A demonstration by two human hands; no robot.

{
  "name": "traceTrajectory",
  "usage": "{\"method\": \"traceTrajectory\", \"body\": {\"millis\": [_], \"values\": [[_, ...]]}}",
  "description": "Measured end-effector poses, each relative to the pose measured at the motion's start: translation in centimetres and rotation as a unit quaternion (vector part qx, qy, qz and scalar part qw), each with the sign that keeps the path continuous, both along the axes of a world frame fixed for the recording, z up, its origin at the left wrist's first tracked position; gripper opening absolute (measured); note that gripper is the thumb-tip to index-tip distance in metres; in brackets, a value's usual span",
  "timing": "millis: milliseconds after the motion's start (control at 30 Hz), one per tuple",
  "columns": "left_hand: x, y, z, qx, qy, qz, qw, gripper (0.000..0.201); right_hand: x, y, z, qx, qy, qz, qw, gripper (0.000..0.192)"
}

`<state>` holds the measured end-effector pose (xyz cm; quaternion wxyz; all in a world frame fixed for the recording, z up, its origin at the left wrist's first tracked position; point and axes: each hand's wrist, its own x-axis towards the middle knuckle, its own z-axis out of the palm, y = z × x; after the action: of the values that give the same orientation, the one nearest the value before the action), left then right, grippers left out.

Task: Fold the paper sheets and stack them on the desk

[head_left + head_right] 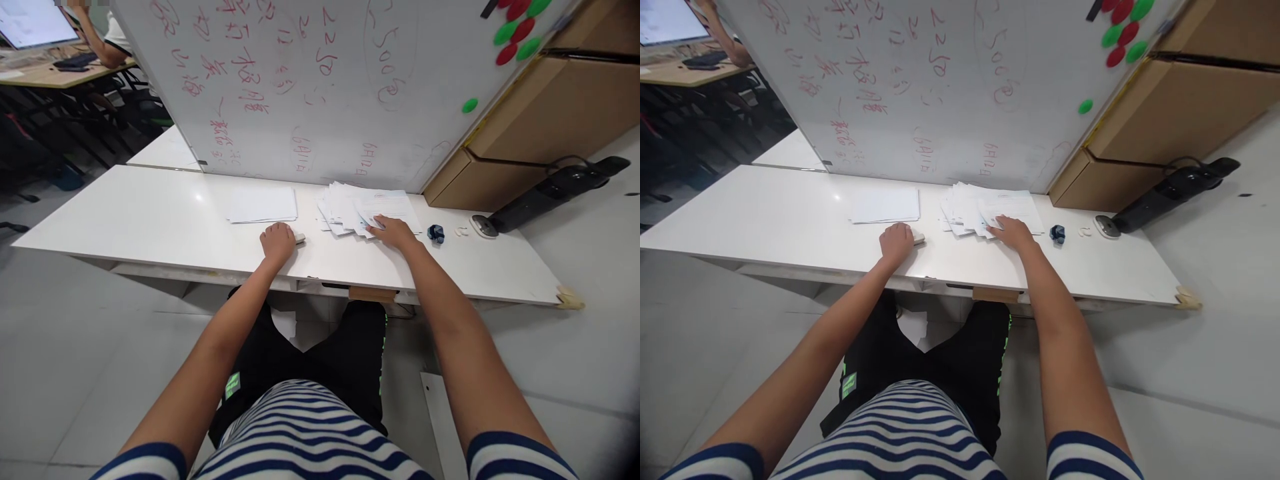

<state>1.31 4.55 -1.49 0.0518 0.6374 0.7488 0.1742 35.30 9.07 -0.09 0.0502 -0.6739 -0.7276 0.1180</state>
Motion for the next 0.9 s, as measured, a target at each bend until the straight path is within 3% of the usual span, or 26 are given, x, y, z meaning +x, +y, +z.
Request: {"method": "traceTrajectory", "body": {"millis": [467,700,900], "values": [[0.0,-0.2,0.3,0.011,-0.016,-0.003,1.000,0.035,0.0,0.9,-2.0,0.068,-0.023,-0.013,0.997,0.069],[0.2,-0.3,0.5,0.007,-0.005,0.000,1.000,0.037,0.3,1.3,-3.3,0.118,0.000,-0.036,0.992,0.057],[0.1,-0.3,0.5,0.005,0.007,-0.002,1.000,0.038,0.2,1.5,-3.0,0.119,0.024,-0.052,0.991,0.049]]}}
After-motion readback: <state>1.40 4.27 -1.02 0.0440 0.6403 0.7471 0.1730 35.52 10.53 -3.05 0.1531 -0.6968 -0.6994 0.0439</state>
